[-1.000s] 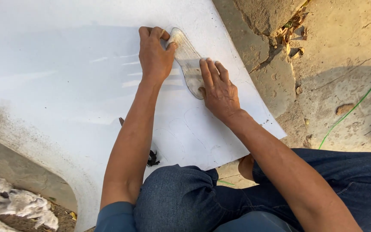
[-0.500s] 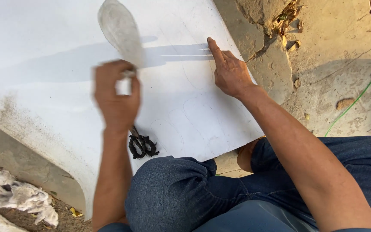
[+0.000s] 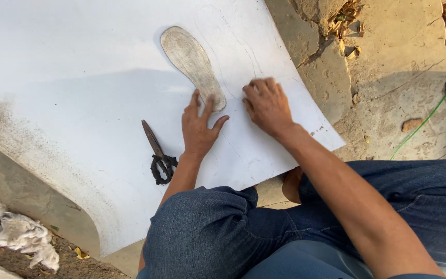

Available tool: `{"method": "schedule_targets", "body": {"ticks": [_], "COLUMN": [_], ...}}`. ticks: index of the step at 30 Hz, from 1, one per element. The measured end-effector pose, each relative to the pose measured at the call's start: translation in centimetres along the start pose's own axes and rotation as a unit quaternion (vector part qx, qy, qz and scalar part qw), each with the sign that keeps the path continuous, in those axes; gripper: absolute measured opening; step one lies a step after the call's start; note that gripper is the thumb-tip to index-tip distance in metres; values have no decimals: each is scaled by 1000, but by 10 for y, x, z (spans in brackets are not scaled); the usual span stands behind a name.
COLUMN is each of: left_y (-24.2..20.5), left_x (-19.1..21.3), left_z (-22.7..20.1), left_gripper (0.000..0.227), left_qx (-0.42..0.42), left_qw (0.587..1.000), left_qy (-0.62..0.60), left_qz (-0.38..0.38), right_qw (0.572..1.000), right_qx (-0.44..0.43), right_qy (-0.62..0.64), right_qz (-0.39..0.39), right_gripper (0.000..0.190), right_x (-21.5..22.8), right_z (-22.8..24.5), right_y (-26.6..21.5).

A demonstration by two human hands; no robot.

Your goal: Tracing the outline of a shoe insole template onto a white sheet of material multiple times.

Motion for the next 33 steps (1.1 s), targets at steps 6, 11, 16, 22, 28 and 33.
{"method": "schedule_targets", "body": {"ticks": [6,11,16,22,28,33], "left_y": [27,33,28,31,19,14], "left_x": [5,-15,-11,2,-12,-17], "left_z": [22,23,14,-3,-2,4], "left_gripper": [42,34,37,41,44,41], "left_qx": [275,294,252,224,185,171], "left_qw": [949,942,959,964,973,976], "left_qy": [-132,-115,-93,-97,-93,-95], "left_qz": [83,111,96,108,98,99], "right_qw": [976,944,923,912,910,911], "right_qx": [-113,-180,-211,-226,-227,-221], "right_qy": [184,269,311,333,340,343], "right_qz": [27,70,76,74,69,65], "right_gripper": [25,34,31,30,28,27], "right_x": [-26,-13,-20,-11,-25,-24], "right_z": [32,48,44,49,45,43], "right_y": [-23,-16,-12,-13,-12,-11]}}
Point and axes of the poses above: each hand's wrist, its own y-axis towards the middle knuckle, its own x-axis out of the back of the hand, z = x × y, the point moved 1 cm from there along y, towards the middle knuckle, and after that the axes turned 4 degrees about -x, right-handed, at the moved point
